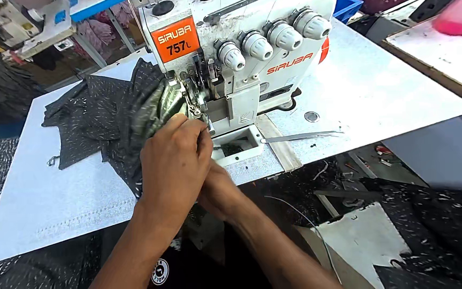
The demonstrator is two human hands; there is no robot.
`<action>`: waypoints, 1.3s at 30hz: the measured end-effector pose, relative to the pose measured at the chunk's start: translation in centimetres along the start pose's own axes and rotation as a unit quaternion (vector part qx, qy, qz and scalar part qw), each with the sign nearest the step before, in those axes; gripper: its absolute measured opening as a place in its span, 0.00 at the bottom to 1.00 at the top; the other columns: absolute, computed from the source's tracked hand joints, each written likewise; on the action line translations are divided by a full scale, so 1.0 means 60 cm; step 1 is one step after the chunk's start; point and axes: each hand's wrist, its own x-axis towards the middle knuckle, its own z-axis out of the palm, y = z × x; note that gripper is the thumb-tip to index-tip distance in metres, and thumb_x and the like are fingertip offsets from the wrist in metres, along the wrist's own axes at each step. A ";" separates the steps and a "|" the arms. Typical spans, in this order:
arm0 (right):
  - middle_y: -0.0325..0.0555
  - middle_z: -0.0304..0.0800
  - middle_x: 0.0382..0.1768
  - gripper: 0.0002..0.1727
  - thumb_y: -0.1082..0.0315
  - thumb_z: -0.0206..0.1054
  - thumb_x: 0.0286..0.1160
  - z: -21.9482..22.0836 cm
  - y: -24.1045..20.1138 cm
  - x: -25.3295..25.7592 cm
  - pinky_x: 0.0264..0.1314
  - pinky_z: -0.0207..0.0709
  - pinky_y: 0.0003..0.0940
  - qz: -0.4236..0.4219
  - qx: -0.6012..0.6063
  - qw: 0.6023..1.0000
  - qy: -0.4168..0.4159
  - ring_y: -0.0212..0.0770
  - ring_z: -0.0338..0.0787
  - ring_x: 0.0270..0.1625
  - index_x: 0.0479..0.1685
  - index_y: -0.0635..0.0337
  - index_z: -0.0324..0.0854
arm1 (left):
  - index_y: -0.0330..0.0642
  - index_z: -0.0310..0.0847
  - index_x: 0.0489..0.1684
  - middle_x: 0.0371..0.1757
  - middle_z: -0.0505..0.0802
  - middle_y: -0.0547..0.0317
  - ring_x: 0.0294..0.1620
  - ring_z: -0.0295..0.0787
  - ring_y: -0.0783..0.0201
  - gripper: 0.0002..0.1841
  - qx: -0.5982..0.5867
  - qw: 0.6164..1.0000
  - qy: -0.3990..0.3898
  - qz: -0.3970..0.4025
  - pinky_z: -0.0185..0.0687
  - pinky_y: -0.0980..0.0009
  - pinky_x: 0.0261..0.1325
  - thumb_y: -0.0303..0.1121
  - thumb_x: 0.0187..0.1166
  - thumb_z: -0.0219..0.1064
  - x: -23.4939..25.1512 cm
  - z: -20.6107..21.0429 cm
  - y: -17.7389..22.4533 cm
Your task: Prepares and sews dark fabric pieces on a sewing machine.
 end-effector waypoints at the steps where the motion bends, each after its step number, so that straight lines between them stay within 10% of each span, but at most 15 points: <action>1: 0.26 0.89 0.33 0.11 0.72 0.52 0.83 0.016 0.005 0.008 0.45 0.84 0.21 0.038 -0.023 0.999 0.001 0.21 0.88 0.38 0.43 0.45 0.79 | 0.50 0.94 0.41 0.32 0.86 0.64 0.28 0.82 0.65 0.10 0.003 1.000 -0.008 0.000 0.74 0.64 0.26 0.38 0.82 0.65 0.004 -0.002 0.000; 3: 0.28 0.86 0.34 0.10 0.79 0.58 0.78 0.040 0.011 0.013 0.47 0.81 0.19 0.080 -0.148 0.985 -0.027 0.20 0.86 0.40 0.43 0.53 0.79 | 0.51 0.94 0.44 0.33 0.85 0.64 0.28 0.81 0.64 0.11 0.010 1.000 -0.021 0.000 0.74 0.63 0.25 0.39 0.84 0.64 0.003 -0.008 -0.001; 7: 0.49 0.92 0.39 0.10 0.71 0.72 0.70 0.016 0.019 -0.022 0.51 0.86 0.37 -0.114 -0.531 0.840 -0.019 0.38 0.92 0.45 0.48 0.66 0.87 | 0.52 0.91 0.47 0.37 0.87 0.65 0.28 0.84 0.64 0.11 0.028 0.999 -0.033 0.009 0.77 0.63 0.23 0.42 0.82 0.64 -0.044 -0.020 -0.008; 10: 0.37 0.89 0.31 0.10 0.70 0.58 0.83 -0.032 -0.014 -0.050 0.31 0.84 0.30 -0.142 -0.478 0.859 0.118 0.30 0.87 0.30 0.48 0.57 0.86 | 0.52 0.90 0.38 0.32 0.86 0.67 0.25 0.82 0.67 0.09 0.036 0.999 -0.003 0.025 0.72 0.68 0.19 0.43 0.77 0.68 -0.084 -0.011 -0.005; 13: 0.45 0.92 0.37 0.23 0.57 0.47 0.94 -0.037 -0.078 -0.050 0.38 0.91 0.35 -0.155 -0.372 0.905 0.137 0.36 0.92 0.35 0.53 0.63 0.86 | 0.50 0.90 0.37 0.32 0.85 0.66 0.24 0.81 0.67 0.05 0.021 0.998 0.014 0.058 0.71 0.70 0.18 0.38 0.74 0.70 -0.106 0.008 0.002; 21: 0.46 0.93 0.28 0.05 0.70 0.72 0.78 -0.037 -0.085 -0.063 0.27 0.85 0.29 -0.113 -0.409 0.893 0.150 0.37 0.89 0.25 0.44 0.62 0.91 | 0.59 0.96 0.40 0.49 0.91 0.73 0.32 0.85 0.80 0.09 -0.238 0.970 -0.047 0.014 0.83 0.80 0.30 0.46 0.80 0.70 -0.135 -0.021 -0.062; 26: 0.44 0.91 0.27 0.04 0.70 0.73 0.77 -0.039 -0.072 -0.073 0.25 0.82 0.28 -0.129 -0.419 0.882 0.174 0.35 0.87 0.24 0.43 0.60 0.91 | 0.50 0.80 0.72 0.64 0.88 0.56 0.54 0.91 0.59 0.22 -0.292 0.934 -0.088 -0.188 0.91 0.54 0.52 0.51 0.90 0.55 -0.022 -0.028 -0.182; 31: 0.46 0.93 0.30 0.06 0.72 0.72 0.76 -0.034 -0.068 -0.086 0.27 0.89 0.31 -0.134 -0.408 0.883 0.191 0.39 0.91 0.26 0.46 0.61 0.90 | 0.34 0.82 0.69 0.76 0.79 0.39 0.72 0.80 0.46 0.19 -0.041 0.998 0.054 -0.012 0.79 0.49 0.72 0.34 0.85 0.62 -0.025 -0.050 -0.086; 34: 0.48 0.94 0.31 0.07 0.74 0.72 0.75 -0.032 -0.066 -0.093 0.29 0.91 0.33 -0.128 -0.388 0.892 0.192 0.41 0.93 0.27 0.48 0.62 0.89 | 0.44 0.92 0.59 0.63 0.90 0.58 0.64 0.85 0.63 0.15 -0.133 0.988 0.073 0.033 0.83 0.64 0.64 0.38 0.84 0.63 -0.060 -0.004 -0.036; 39: 0.50 0.95 0.34 0.10 0.76 0.72 0.74 -0.021 -0.063 -0.105 0.33 0.95 0.36 -0.135 -0.367 0.897 0.207 0.44 0.96 0.31 0.52 0.62 0.88 | 0.50 0.97 0.50 0.59 0.94 0.64 0.66 0.83 0.61 0.12 -0.132 0.987 0.078 0.053 0.77 0.62 0.68 0.39 0.80 0.68 -0.062 0.026 -0.051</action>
